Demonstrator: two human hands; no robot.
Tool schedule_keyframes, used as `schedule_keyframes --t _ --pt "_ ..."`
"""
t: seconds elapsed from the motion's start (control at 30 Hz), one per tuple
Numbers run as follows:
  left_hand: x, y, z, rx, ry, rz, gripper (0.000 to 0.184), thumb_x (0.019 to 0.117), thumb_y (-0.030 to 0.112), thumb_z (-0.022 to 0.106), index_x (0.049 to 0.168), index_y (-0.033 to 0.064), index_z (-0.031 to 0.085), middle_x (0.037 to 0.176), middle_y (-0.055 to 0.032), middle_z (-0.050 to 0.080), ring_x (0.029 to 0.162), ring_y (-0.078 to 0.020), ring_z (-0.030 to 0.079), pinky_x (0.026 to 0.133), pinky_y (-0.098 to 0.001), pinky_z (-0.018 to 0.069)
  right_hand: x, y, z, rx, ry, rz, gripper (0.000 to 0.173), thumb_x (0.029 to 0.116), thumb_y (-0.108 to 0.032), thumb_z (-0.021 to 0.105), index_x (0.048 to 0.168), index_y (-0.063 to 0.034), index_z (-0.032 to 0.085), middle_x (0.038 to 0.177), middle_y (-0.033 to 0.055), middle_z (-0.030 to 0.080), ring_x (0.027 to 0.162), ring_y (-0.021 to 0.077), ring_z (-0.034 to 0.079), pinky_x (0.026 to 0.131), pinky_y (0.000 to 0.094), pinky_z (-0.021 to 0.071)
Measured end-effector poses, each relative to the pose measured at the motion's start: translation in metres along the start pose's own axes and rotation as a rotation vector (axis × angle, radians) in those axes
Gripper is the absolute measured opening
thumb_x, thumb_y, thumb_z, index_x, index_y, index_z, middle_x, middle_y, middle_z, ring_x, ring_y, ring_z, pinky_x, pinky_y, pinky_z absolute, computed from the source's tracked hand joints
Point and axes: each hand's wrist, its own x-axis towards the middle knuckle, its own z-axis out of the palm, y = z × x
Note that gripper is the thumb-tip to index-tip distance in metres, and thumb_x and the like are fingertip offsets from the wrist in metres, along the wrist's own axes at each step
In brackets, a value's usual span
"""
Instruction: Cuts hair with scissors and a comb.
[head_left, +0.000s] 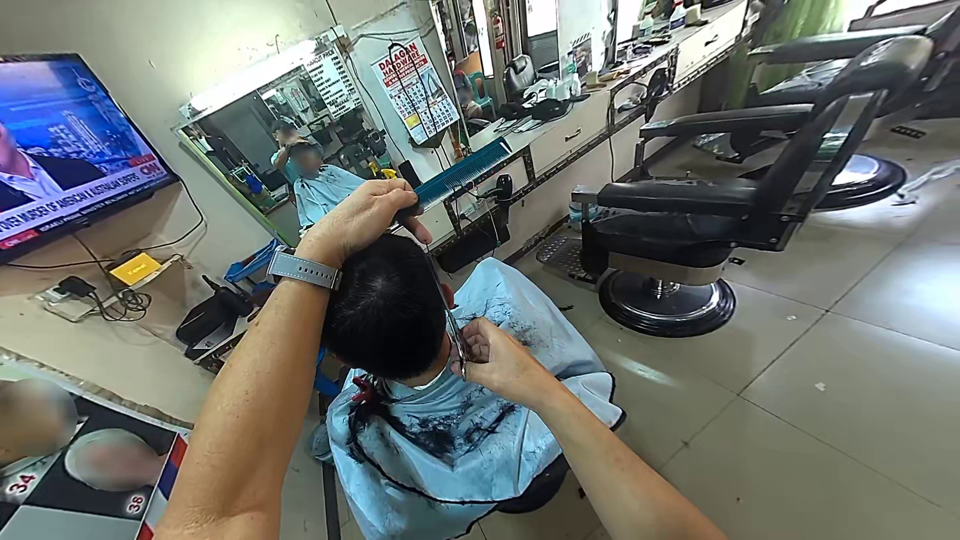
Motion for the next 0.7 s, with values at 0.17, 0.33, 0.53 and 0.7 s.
schedule_keyframes --t 0.17,0.33,0.53,0.7 --pt "-0.0012 0.0007 0.0010 -0.021 0.029 0.011 0.040 0.1101 0.023 0.031 0.098 0.0092 0.066 0.094 -0.0064 0.079 0.089 -0.0141 0.075 0.081 -0.0339 0.0556 -0.0008 -0.0024 0.0020 -0.045 0.023 0.013 0.041 0.0908 -0.022 0.076 0.124 -0.0056 0.058 0.104 0.0031 0.072 0.089 0.0083 0.072 0.082 0.0265 0.0607" --pt "-0.0016 0.0006 0.0015 -0.070 0.043 0.046 0.038 0.1091 0.023 0.032 0.097 0.0079 0.065 0.094 -0.0082 0.079 0.085 -0.0136 0.074 0.079 -0.0329 0.0558 -0.0029 -0.0050 0.0049 -0.075 0.051 -0.013 0.048 0.0881 -0.025 0.076 0.127 -0.0056 0.056 0.107 0.0036 0.070 0.090 0.0079 0.070 0.083 0.0262 0.0589" --pt "-0.0027 0.0024 0.0024 -0.125 0.058 0.065 0.038 0.1089 0.022 0.031 0.095 0.0078 0.064 0.095 -0.0091 0.078 0.087 -0.0153 0.075 0.083 -0.0342 0.0569 -0.0046 -0.0062 0.0083 -0.088 0.085 -0.025 0.041 0.0908 -0.022 0.074 0.125 -0.0061 0.058 0.105 0.0030 0.073 0.088 0.0072 0.072 0.082 0.0257 0.0602" --pt "-0.0036 0.0035 0.0017 -0.154 0.063 0.094 0.040 0.1083 0.021 0.030 0.096 0.0070 0.065 0.097 -0.0103 0.078 0.089 -0.0178 0.075 0.084 -0.0356 0.0580 -0.0067 -0.0072 0.0104 -0.130 0.117 -0.056 0.042 0.0907 -0.024 0.074 0.125 -0.0062 0.058 0.104 0.0025 0.072 0.087 0.0066 0.070 0.081 0.0247 0.0591"
